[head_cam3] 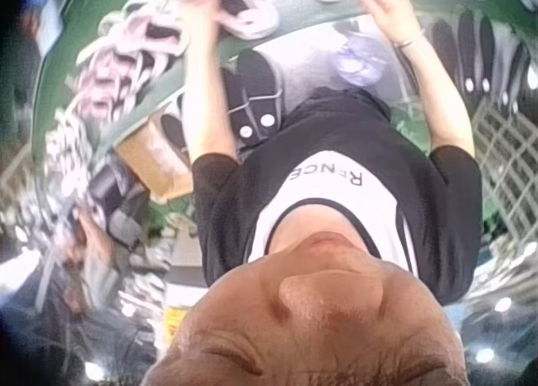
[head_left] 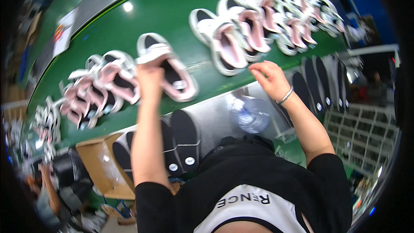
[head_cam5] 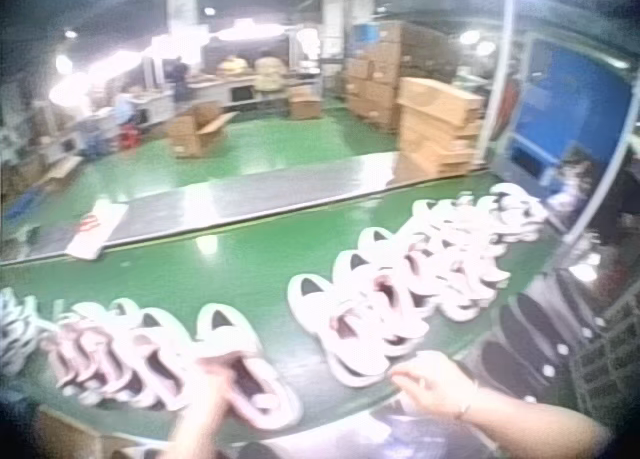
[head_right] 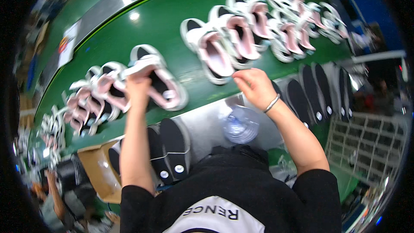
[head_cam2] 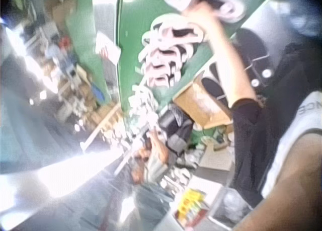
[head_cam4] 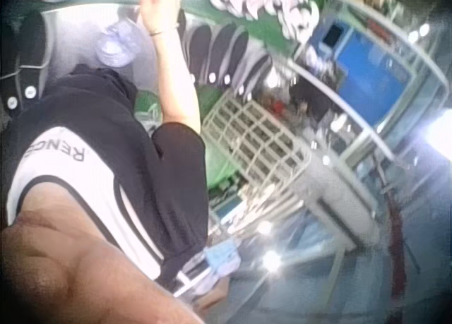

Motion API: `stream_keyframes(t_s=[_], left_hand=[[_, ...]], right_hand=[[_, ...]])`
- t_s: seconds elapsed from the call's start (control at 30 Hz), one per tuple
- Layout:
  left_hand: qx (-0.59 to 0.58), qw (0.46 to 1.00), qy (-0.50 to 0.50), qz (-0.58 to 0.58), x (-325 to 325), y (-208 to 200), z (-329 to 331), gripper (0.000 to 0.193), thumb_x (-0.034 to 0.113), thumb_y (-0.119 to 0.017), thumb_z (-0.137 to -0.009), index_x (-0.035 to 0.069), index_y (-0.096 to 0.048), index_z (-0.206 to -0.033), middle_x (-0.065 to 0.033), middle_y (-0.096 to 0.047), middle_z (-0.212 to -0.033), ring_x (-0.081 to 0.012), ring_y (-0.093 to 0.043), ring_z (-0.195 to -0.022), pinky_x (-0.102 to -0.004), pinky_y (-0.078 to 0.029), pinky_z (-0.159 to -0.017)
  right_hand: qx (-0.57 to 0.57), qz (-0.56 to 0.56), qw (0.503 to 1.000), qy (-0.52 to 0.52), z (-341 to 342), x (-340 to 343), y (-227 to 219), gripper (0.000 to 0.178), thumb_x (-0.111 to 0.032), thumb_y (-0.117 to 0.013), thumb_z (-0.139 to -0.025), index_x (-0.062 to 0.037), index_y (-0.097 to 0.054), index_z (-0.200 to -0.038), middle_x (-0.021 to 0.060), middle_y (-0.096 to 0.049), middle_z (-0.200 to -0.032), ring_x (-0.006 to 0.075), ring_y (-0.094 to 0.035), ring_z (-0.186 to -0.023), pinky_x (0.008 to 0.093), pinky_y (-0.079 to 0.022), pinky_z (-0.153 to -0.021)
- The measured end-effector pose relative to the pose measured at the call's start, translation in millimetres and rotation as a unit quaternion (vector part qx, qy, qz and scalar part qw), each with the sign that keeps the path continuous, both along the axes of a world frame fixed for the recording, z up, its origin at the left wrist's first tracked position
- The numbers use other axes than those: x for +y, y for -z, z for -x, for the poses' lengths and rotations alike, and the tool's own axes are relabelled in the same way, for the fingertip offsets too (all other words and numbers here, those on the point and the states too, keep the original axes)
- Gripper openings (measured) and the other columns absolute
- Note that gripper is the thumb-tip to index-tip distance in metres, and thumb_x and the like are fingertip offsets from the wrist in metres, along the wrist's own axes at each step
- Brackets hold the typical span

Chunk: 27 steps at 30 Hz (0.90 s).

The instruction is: The person places black insoles into pink and black shoes on a conveyor belt, moves items aside, and retrieves more insoles from bags on a shelf.

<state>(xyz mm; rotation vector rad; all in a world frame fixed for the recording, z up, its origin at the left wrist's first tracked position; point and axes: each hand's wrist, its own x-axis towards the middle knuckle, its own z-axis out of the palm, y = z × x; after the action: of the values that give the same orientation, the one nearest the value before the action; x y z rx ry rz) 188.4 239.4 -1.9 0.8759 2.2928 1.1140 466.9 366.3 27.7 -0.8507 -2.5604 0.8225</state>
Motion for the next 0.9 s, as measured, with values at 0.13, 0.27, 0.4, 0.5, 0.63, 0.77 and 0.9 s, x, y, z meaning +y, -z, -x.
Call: stream_keyframes(t_s=[0.13, 0.27, 0.4, 0.5, 0.63, 0.77, 0.9], left_hand=[[0.168, 0.973, -0.129, -0.094, -21.0, 29.7, 46.6, 0.038, 0.008, -0.055, -0.069, -0.007, -0.040, -0.101, -0.0168, -0.049, -0.090, -0.0294, -0.048, -0.082, -0.0364, -0.037, -0.077], [0.356, 0.900, 0.149, -0.201, 18.7, 2.9, -41.9, 0.046, 0.013, -0.060, -0.068, 0.000, -0.041, -0.107, -0.0145, -0.048, -0.102, -0.0290, -0.042, -0.099, -0.0400, -0.029, -0.087], [0.262, 0.899, 0.347, -0.057, 65.7, 13.1, -102.3, 0.041, 0.017, -0.064, -0.064, 0.004, -0.049, -0.099, -0.0106, -0.048, -0.106, -0.0290, -0.039, -0.106, -0.0410, -0.033, -0.083], [0.376, 0.862, 0.341, 0.009, 67.7, 30.0, -111.9, 0.025, 0.020, -0.061, -0.064, 0.007, -0.056, -0.085, -0.0061, -0.051, -0.099, -0.0276, -0.040, -0.100, -0.0386, -0.034, -0.079], [0.296, 0.887, 0.353, 0.008, 42.4, 24.8, -127.0, 0.025, 0.022, -0.062, -0.064, 0.007, -0.056, -0.083, -0.0055, -0.050, -0.089, -0.0252, -0.043, -0.091, -0.0377, -0.034, -0.075], [0.198, 0.945, 0.214, -0.151, 37.1, 11.6, -111.5, 0.041, 0.018, -0.065, -0.063, 0.003, -0.048, -0.097, -0.0119, -0.046, -0.102, -0.0298, -0.040, -0.100, -0.0389, -0.034, -0.081], [0.169, 0.964, 0.103, -0.175, 78.2, 13.5, -92.1, 0.046, 0.018, -0.064, -0.065, 0.001, -0.043, -0.102, -0.0180, -0.047, -0.106, -0.0340, -0.044, -0.099, -0.0393, -0.036, -0.082]], right_hand=[[-0.066, 0.045, 0.947, 0.311, -119.3, 23.6, 20.6, 0.017, -0.013, -0.053, -0.075, -0.0022, -0.056, -0.087, 0.0138, -0.058, -0.078, 0.0258, -0.057, -0.073, 0.0306, -0.044, -0.065], [-0.230, 0.054, 0.896, 0.375, -221.6, 16.7, 46.1, 0.032, -0.021, -0.061, -0.068, -0.0055, -0.052, -0.094, 0.0126, -0.053, -0.094, 0.0273, -0.052, -0.087, 0.0346, -0.043, -0.076], [-0.333, -0.012, 0.880, 0.337, -221.3, -2.7, 46.1, 0.050, -0.024, -0.071, -0.056, -0.0096, -0.046, -0.097, 0.0113, -0.041, -0.110, 0.0307, -0.041, -0.101, 0.0375, -0.038, -0.084], [-0.361, -0.025, 0.869, 0.338, -215.8, -0.1, 43.6, 0.049, -0.025, -0.071, -0.055, -0.0118, -0.047, -0.096, 0.0108, -0.044, -0.107, 0.0305, -0.043, -0.098, 0.0383, -0.039, -0.081], [-0.379, -0.051, 0.862, 0.333, -216.3, -1.2, 32.4, 0.044, -0.025, -0.072, -0.054, -0.0100, -0.051, -0.089, 0.0104, -0.048, -0.099, 0.0297, -0.044, -0.095, 0.0378, -0.038, -0.079], [-0.213, -0.121, 0.912, 0.327, -217.6, 8.4, 16.8, 0.040, -0.023, -0.071, -0.054, -0.0058, -0.051, -0.084, 0.0123, -0.046, -0.095, 0.0301, -0.045, -0.087, 0.0364, -0.039, -0.075], [0.004, 0.261, 0.922, 0.287, -146.4, 23.0, -14.0, 0.023, -0.022, -0.056, -0.074, 0.0006, -0.055, -0.078, 0.0035, -0.050, -0.073, 0.0080, -0.047, -0.062, 0.0211, -0.038, -0.057]])
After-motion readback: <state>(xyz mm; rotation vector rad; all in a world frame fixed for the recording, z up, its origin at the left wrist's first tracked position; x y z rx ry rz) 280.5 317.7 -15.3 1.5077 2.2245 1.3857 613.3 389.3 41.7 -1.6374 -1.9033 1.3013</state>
